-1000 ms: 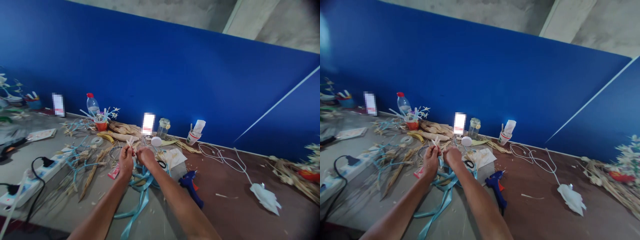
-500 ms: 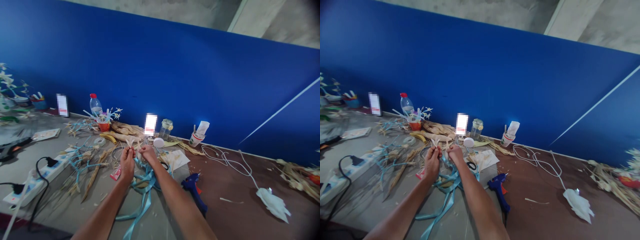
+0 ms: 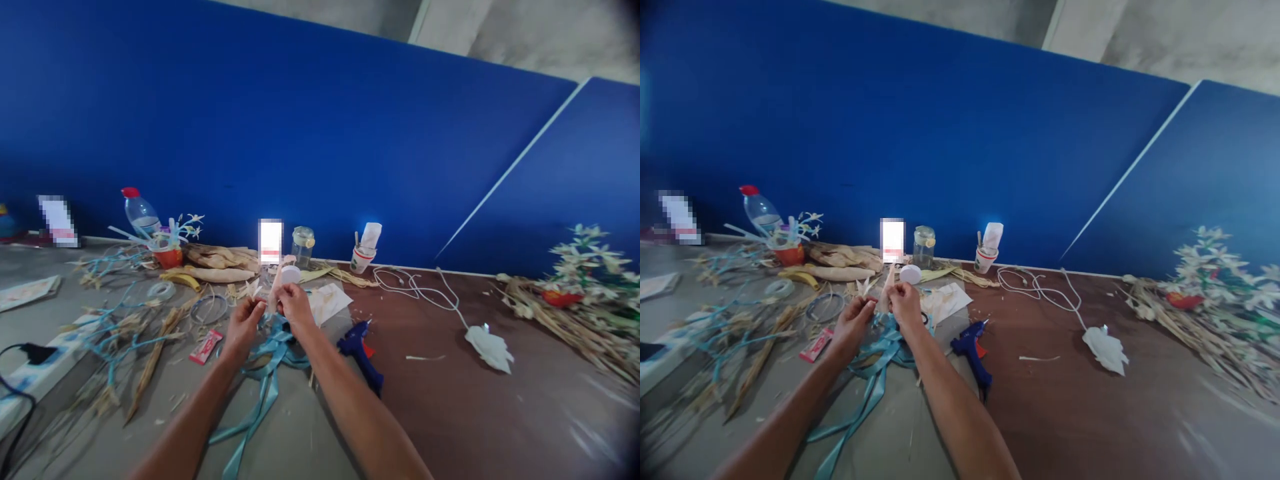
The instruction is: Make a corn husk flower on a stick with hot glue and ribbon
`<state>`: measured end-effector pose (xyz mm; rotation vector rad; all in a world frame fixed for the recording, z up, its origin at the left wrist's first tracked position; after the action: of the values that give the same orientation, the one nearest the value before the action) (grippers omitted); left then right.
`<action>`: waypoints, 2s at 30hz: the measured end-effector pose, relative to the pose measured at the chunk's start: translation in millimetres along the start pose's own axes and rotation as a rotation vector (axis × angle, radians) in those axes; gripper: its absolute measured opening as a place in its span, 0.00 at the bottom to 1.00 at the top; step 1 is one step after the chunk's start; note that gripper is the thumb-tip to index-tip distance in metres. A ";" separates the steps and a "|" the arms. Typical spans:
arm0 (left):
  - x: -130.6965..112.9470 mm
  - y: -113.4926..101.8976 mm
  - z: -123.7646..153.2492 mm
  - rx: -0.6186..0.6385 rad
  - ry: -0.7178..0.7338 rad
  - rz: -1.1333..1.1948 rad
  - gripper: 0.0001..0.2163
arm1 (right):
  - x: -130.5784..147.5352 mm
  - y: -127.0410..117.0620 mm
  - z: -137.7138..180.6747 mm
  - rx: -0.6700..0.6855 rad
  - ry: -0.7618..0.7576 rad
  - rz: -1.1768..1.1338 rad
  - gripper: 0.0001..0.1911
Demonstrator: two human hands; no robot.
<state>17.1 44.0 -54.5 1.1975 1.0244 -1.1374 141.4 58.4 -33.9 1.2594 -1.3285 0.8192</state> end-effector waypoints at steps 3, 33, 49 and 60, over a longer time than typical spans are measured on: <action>0.2 4.3 0.8 0.059 -0.020 -0.043 0.14 | 0.7 -0.4 2.8 -0.011 -0.008 -0.027 0.10; 2.5 14.0 4.8 0.118 -0.087 -0.246 0.13 | 23.1 -32.1 -2.2 -0.291 -0.176 -0.044 0.13; -5.6 2.4 2.4 -0.066 0.067 -0.317 0.15 | -5.6 -7.3 5.7 0.078 0.061 0.057 0.07; -10.1 1.2 5.9 -0.100 0.193 -0.523 0.10 | 18.0 -16.3 3.7 0.102 -0.143 0.243 0.12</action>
<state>16.7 39.2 -43.8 0.9980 1.5852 -1.3650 158.7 47.6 -20.2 1.2706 -1.5941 0.9917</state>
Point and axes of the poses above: each hand's wrist, its own z-axis away from the middle knuckle, its own y-axis out of the palm, x = y × z, the point moved 4 cm from there along -z, towards the middle knuckle, and after that the axes turned 10 degrees about -y, right-handed, at the moved point
